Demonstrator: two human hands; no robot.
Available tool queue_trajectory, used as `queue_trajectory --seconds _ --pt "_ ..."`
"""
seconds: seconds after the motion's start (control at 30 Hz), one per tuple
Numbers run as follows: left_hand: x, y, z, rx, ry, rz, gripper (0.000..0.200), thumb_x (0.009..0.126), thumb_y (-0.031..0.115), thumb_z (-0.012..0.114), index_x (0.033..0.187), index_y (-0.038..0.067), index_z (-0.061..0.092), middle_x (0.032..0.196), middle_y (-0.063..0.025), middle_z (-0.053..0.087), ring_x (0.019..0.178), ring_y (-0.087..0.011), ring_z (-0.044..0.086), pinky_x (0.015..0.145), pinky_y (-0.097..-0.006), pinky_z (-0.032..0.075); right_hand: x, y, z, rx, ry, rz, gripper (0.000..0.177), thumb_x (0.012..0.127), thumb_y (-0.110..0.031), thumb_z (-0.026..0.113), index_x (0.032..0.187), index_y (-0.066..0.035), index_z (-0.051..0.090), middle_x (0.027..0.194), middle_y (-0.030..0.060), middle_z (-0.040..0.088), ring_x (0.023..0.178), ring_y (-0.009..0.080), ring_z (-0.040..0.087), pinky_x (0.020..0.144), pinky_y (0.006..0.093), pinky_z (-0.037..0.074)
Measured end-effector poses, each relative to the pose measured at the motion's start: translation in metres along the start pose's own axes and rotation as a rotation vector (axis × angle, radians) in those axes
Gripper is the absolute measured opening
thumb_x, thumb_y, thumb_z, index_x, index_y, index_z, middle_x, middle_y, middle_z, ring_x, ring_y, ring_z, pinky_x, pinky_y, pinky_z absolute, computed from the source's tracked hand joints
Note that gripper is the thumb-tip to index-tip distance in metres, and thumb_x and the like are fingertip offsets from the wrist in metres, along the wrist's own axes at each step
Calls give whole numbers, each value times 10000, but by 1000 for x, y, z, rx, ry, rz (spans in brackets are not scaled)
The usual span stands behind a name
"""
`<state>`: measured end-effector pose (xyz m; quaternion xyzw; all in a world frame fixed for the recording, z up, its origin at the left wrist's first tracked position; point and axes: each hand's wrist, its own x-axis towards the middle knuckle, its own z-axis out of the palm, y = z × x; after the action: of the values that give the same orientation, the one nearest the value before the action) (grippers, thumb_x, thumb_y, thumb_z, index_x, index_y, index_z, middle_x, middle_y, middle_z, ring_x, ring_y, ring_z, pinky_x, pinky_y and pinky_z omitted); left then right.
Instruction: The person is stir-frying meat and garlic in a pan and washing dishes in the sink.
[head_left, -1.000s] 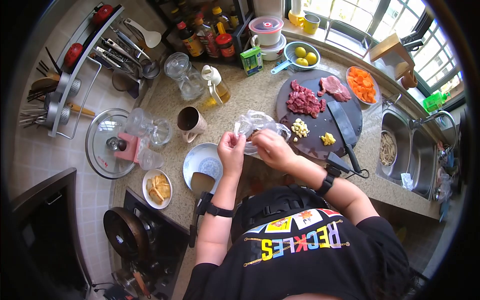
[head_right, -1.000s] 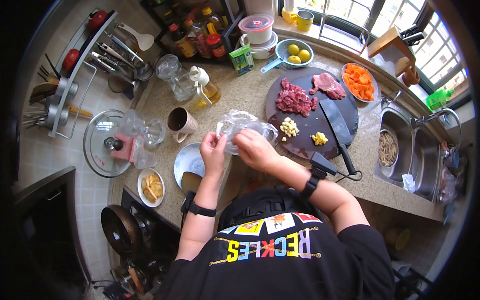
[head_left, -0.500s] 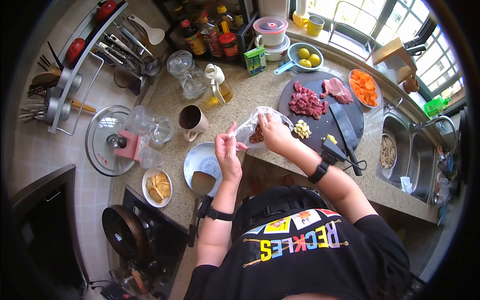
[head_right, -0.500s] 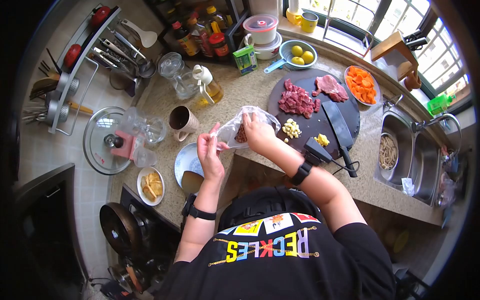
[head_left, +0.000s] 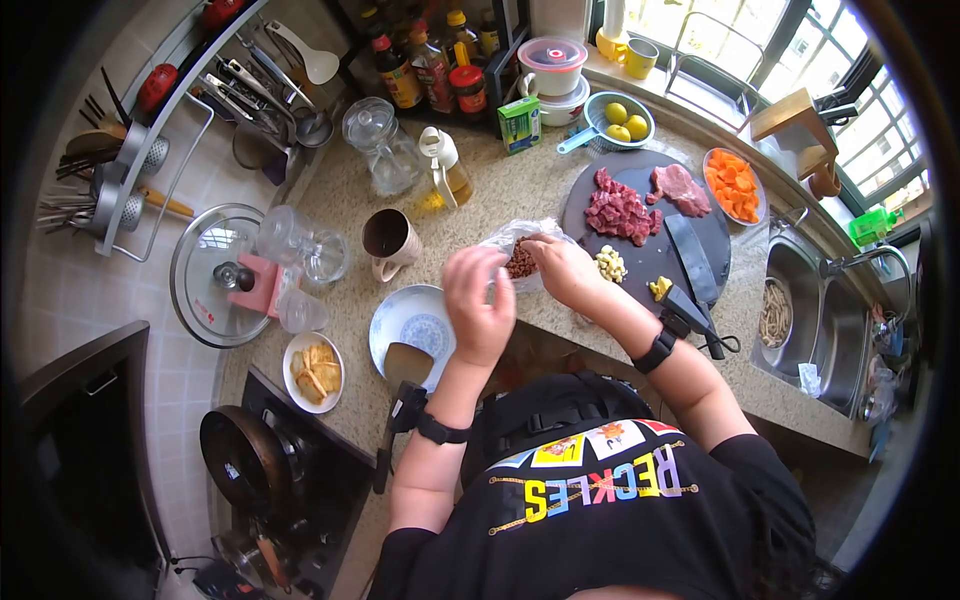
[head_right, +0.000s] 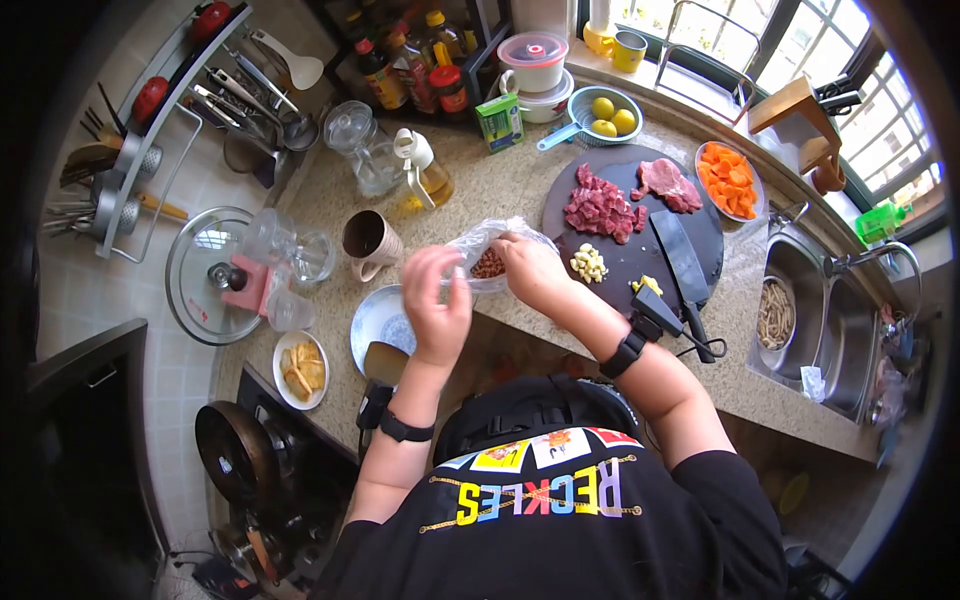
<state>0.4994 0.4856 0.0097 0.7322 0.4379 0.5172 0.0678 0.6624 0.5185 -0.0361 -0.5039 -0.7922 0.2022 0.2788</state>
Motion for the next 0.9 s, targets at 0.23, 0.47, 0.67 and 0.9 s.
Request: queue_trajectory --seconds 0.23,0.47,0.67,0.9 --pt "-21 -43 46 468 -675 -300 193 861 229 521 909 96 652 1212 -125 548 1183 -290 463 1006 -587 212 -13 14 -8 -395 -255 88 102 756 -70 530 797 -19 608 807 158 633 820 337 607 730 397 491" --pt "-9 -32 25 575 -861 -233 209 790 259 619 906 103 698 1439 -148 323 1376 -318 196 1051 -652 19 -1 -22 -17 -323 -100 101 114 759 -45 541 847 1 599 865 175 613 848 335 606 739 408 487" --pt "-33 -52 35 547 -761 -173 167 781 182 596 841 75 709 1326 -168 451 1336 -333 289 1052 -662 0 28 6 45 49 -174 21 108 735 13 543 836 36 574 855 220 592 840 384 584 735 417 475" --pt "-31 -52 32 674 -863 -139 171 758 119 549 809 80 708 1283 -201 492 1307 -351 336 1066 -636 54 34 60 108 -629 -356 -60 229 780 -147 593 966 -18 627 1001 179 605 868 325 616 715 453 503"
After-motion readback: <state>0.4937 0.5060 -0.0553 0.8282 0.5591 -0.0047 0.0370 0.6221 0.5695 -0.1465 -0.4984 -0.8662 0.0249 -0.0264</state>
